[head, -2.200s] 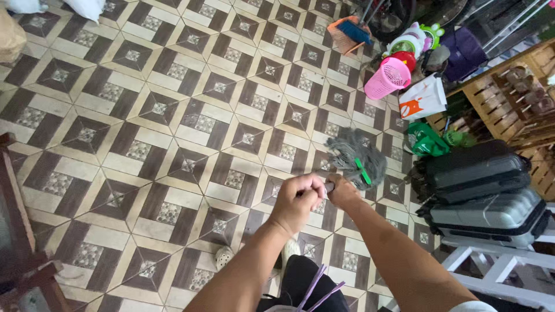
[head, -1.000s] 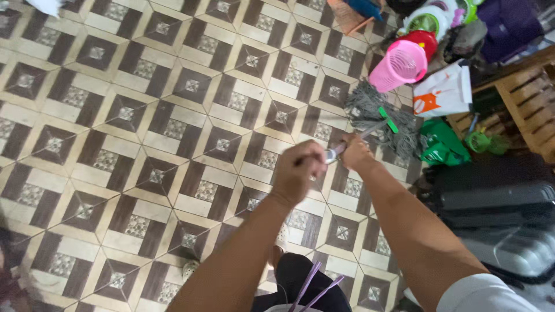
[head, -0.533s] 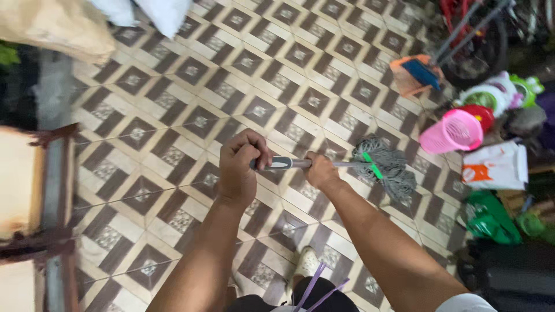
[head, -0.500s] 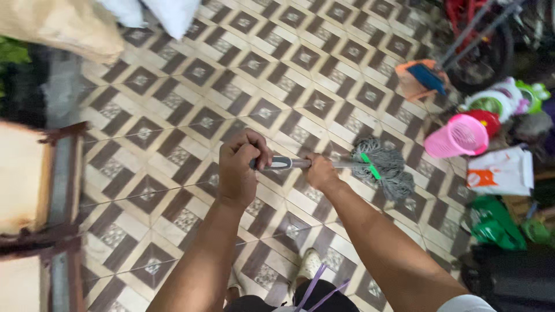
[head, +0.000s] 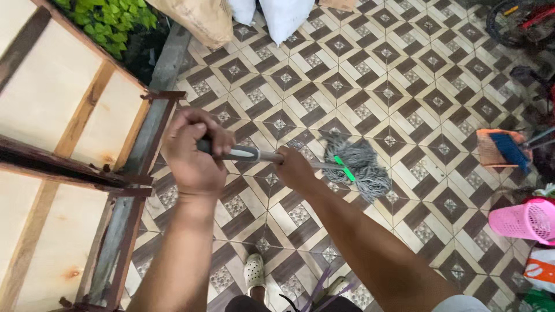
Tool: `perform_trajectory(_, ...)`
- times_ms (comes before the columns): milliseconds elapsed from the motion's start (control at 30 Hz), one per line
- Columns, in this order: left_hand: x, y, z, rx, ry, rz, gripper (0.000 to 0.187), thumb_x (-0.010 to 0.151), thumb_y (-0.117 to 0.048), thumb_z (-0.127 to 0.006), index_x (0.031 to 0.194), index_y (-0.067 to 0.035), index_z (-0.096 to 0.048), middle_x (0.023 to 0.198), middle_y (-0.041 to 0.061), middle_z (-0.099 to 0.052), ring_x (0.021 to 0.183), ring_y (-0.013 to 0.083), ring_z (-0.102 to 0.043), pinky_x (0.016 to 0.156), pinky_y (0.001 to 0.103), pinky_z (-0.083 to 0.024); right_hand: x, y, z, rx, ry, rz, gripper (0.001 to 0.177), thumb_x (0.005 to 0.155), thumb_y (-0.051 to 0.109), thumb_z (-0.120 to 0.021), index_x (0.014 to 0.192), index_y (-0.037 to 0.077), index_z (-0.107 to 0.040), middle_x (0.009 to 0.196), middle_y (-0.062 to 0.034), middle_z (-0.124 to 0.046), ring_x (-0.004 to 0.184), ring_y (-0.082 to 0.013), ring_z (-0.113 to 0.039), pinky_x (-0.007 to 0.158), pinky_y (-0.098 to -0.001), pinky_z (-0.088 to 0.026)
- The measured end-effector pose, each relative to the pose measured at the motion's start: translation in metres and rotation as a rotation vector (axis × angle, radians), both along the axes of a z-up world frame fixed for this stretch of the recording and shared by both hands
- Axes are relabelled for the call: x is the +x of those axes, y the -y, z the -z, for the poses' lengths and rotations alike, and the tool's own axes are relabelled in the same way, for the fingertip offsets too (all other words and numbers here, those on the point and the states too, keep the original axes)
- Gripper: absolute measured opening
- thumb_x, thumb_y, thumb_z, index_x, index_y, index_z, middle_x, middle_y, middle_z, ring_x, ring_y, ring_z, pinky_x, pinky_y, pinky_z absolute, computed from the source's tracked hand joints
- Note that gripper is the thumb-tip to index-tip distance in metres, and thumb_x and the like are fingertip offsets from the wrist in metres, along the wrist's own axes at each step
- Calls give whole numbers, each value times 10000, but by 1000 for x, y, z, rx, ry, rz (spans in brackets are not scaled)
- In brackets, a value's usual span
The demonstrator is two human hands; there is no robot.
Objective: The person assembles a mop by attaching the mop head to the handle. They align the metal connector on the mop head with the handle's end and twist it to secure the connection. The person then holds the fully assembled mop upright.
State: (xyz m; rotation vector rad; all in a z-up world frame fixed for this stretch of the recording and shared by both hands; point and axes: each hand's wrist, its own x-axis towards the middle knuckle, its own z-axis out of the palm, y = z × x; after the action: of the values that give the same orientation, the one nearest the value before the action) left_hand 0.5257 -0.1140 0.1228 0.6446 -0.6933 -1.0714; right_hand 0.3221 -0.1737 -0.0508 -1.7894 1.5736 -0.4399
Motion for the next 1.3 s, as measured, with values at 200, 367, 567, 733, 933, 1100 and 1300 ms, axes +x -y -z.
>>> perform_trajectory(200,-20,28,20,-50,18,209,158,889,-82,-408,894,-6,-546,614,62,-427,541,160,-383,605,375,-435,-29,12,-31,182,-172,71,173,1006,333,-647,1019,160,-655,912,-110,-736,867,-284,-735,768,-480,-527)
perform_trajectory(367,-97,63,32,-77,15,365,162,858,-85,-416,885,0,-551,625,77,-435,554,174,-398,624,372,-435,-116,31,-16,-17,-213,99,172,976,308,-689,1008,141,-665,968,-146,-743,926,-357,-723,788,-502,-531)
perform_trajectory(567,-230,86,62,32,75,417,183,823,-76,-419,895,3,-569,701,98,-506,630,182,-487,642,343,-460,-263,56,26,24,-237,180,155,958,233,-672,1095,161,-676,1023,-169,-744,980,-390,-710,795,-510,-532)
perform_trajectory(733,-370,83,112,213,222,515,213,874,-116,-409,875,-41,-609,738,110,-629,689,192,-657,647,315,-573,-420,52,65,169,-375,255,207,938,234,-675,1138,185,-692,1104,-141,-737,1022,-357,-740,855,-477,-571)
perform_trajectory(933,-530,66,173,367,112,706,152,944,-63,-488,936,-26,-635,996,84,-686,898,136,-597,874,285,-502,-574,49,98,481,-771,403,311,1024,405,-611,1326,329,-607,1364,-190,-581,1230,-424,-612,958,-541,-528)
perform_trajectory(1100,-583,66,178,440,266,845,244,991,-39,-485,1049,-51,-722,1062,78,-678,883,93,-523,823,267,-452,-660,32,127,332,-590,449,396,992,410,-658,1352,245,-664,1349,-192,-704,1227,-384,-690,1002,-489,-558)
perform_trajectory(1300,-543,76,173,372,-81,817,241,947,-6,-440,994,-37,-674,1090,92,-735,980,147,-661,926,310,-545,-635,48,158,253,-626,406,344,948,345,-708,1265,212,-702,1304,-171,-707,1171,-390,-702,981,-501,-560)
